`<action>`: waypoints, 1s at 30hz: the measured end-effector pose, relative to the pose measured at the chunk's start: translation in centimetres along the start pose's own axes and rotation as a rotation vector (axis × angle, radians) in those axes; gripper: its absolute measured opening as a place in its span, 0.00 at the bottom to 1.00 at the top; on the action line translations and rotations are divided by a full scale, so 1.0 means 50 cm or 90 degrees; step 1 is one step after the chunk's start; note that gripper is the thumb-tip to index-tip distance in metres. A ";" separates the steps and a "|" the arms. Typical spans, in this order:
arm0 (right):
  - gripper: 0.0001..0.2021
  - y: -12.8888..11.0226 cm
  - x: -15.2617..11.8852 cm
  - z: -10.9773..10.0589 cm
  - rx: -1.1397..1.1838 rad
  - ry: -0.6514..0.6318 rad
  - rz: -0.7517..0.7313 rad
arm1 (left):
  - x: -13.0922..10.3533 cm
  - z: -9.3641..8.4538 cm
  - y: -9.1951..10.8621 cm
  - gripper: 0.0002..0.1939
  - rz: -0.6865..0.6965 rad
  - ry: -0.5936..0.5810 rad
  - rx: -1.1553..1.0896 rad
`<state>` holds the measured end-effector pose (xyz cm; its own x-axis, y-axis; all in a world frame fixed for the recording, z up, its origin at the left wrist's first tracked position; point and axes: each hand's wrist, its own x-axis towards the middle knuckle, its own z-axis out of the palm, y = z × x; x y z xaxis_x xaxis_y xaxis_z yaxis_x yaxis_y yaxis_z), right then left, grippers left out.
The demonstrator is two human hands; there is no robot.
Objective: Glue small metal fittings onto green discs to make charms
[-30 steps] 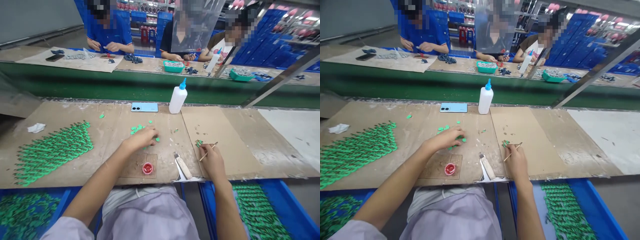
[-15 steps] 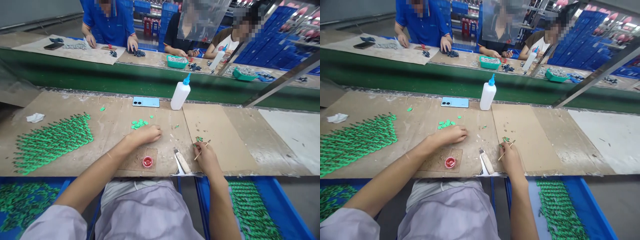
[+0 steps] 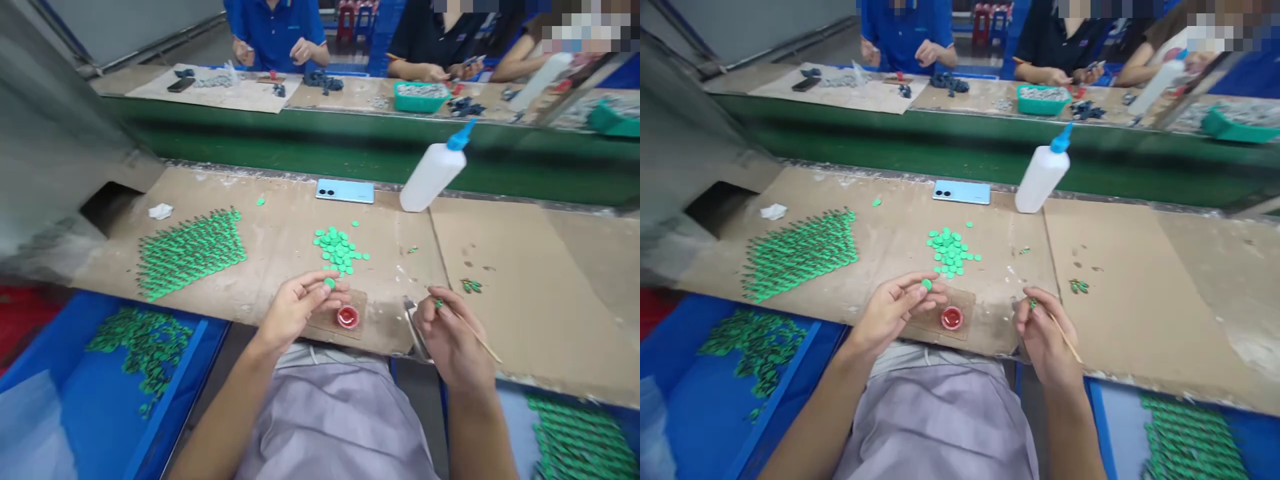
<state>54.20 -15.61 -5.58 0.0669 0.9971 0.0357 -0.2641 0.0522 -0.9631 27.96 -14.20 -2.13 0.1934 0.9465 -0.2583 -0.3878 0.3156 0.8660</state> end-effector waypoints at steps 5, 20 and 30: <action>0.19 0.000 0.011 0.073 0.168 -0.034 0.123 | -0.066 -0.026 -0.036 0.22 -0.082 0.048 -0.091; 0.09 0.017 0.020 0.073 0.087 -0.049 0.233 | -0.090 -0.038 -0.079 0.16 -0.041 0.106 -0.072; 0.30 0.019 0.004 0.061 -0.169 -0.036 0.105 | -0.083 -0.028 -0.092 0.14 -0.005 0.117 0.051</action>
<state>51.04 -15.18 -5.66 -0.0115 0.9929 -0.1188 -0.0063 -0.1188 -0.9929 27.69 -19.49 -5.65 0.0251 0.9427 -0.3326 -0.3126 0.3234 0.8931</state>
